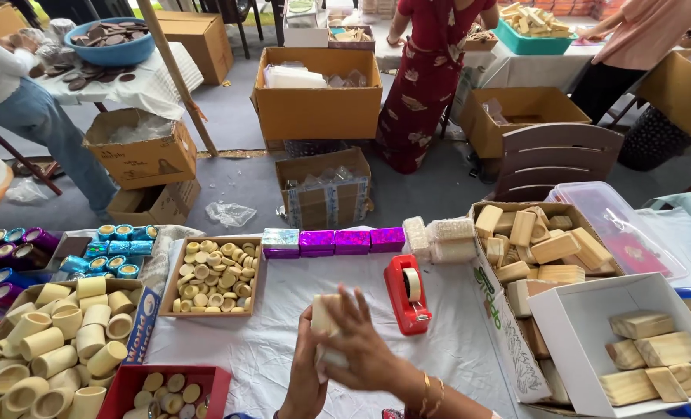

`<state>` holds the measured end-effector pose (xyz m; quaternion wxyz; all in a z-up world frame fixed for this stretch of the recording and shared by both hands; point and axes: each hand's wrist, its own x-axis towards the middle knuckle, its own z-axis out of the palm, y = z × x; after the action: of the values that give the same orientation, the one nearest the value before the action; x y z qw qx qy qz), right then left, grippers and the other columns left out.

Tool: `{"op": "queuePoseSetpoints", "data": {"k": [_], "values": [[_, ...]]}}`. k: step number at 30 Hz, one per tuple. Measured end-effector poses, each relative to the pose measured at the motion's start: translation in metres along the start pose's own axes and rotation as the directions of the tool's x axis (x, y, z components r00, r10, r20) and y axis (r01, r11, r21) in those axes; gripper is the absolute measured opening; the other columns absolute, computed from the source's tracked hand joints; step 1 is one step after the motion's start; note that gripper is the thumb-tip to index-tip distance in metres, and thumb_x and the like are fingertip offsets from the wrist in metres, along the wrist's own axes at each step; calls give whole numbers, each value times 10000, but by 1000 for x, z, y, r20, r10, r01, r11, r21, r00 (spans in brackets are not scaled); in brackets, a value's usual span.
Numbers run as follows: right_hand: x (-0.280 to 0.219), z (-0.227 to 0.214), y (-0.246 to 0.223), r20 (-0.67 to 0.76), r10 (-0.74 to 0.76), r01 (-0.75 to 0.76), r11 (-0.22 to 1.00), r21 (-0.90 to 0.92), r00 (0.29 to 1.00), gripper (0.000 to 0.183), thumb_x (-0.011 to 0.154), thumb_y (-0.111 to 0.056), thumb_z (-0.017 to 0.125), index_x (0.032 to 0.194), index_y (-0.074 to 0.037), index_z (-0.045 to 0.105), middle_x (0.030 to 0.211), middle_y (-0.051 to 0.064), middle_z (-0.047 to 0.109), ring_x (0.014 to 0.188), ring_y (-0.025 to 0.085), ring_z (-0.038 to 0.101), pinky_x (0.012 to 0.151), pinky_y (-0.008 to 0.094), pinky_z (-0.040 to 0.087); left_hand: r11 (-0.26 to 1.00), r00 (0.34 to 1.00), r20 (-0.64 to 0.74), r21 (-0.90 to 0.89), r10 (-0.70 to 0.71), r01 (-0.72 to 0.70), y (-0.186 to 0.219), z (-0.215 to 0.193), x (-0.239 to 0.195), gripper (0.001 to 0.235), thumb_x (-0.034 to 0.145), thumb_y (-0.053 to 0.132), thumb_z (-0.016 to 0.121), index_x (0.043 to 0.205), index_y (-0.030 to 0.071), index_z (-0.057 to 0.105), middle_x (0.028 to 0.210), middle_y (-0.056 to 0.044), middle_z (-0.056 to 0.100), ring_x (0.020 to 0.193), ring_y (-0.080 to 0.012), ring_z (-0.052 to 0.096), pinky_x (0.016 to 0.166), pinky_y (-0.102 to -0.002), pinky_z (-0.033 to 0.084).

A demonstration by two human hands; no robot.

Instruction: Wrapping rectangular bars of soap in decorative purple foil and securing them with tape.

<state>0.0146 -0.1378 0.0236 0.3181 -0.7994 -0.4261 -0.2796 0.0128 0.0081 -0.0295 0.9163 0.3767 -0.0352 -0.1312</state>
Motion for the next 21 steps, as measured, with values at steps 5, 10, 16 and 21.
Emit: {"op": "queuePoseSetpoints", "data": {"k": [5,10,16,21], "values": [[-1,14,11,35,448,-442,862,250,893,548,1003,-314,559,1532,-183,500,1747,166,44,1626,329,-56,1287,527,50,993,992,-37,-5,-122,122,14,6,-5,700,926,223,455,1588,195,226,1508,-98,448,1297,-211,572,993,-352,546],[-10,26,1,-12,264,-256,945,205,964,534,1069,-350,401,1587,-241,470,1788,108,0,1661,325,-67,1313,494,79,988,986,133,-99,-102,116,3,-21,-1,655,1041,286,449,1640,249,186,1484,-110,488,1180,-223,615,870,-338,575],[-10,36,6,-61,570,-427,678,599,820,605,1120,-351,316,1677,-145,203,1792,106,-76,1658,292,-46,1320,502,31,983,982,-38,18,-183,184,34,19,-9,528,980,298,462,1491,253,341,1243,-116,557,962,-203,663,690,-325,588],[-23,39,2,129,550,-469,539,699,825,686,1096,-329,367,1667,-158,28,1759,78,-129,1626,299,81,1290,458,133,920,985,-80,375,152,-112,-10,7,-12,429,1074,336,388,1464,157,397,1236,-104,566,1039,-182,615,805,-300,552]]}}
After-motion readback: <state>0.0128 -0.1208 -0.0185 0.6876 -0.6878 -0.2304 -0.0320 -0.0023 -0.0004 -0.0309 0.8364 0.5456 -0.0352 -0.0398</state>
